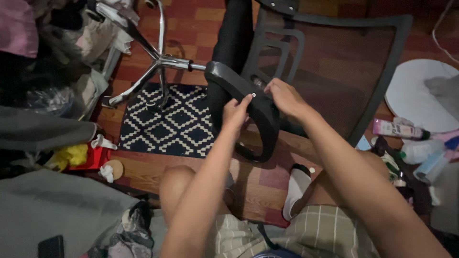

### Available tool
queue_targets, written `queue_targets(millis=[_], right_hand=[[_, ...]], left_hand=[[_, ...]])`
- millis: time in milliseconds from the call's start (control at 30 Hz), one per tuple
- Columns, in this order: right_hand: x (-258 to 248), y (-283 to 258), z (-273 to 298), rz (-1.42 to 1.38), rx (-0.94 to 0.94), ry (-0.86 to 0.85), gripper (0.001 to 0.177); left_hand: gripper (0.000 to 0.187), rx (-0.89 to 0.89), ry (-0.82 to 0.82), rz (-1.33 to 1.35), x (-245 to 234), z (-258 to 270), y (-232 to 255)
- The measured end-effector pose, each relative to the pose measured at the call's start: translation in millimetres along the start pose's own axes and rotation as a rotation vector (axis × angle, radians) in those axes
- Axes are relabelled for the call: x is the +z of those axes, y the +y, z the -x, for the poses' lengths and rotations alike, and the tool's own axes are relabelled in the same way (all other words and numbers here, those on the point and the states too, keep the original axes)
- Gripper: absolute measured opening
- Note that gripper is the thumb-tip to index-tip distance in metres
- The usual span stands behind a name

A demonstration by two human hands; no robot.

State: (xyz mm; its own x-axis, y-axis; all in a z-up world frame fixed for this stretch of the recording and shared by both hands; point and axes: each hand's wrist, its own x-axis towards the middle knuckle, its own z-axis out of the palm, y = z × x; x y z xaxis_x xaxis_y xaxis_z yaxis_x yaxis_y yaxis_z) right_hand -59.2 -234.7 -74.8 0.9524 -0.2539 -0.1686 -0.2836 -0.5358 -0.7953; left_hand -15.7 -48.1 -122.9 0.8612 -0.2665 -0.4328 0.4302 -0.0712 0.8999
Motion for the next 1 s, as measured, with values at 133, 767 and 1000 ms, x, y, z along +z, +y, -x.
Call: queue_targets(millis=[133, 767, 1000], right_hand=[[-15.6, -17.7, 17.0, 0.115, -0.030, -0.054, 0.026], [-34.8, -85.1, 38.9, 0.127, -0.236, 0.064, 0.018], [-37.9, -81.9, 39.5, 0.206, -0.164, 0.062, 0.018]], left_hand=[[0.034, 0.023, -0.021, 0.208, 11.7, -6.9, -11.4], [0.033, -0.082, -0.105, 0.239, -2.4, -11.8, -8.7], [0.027, -0.091, -0.105, 0.209, -2.0, -8.3, -3.7]])
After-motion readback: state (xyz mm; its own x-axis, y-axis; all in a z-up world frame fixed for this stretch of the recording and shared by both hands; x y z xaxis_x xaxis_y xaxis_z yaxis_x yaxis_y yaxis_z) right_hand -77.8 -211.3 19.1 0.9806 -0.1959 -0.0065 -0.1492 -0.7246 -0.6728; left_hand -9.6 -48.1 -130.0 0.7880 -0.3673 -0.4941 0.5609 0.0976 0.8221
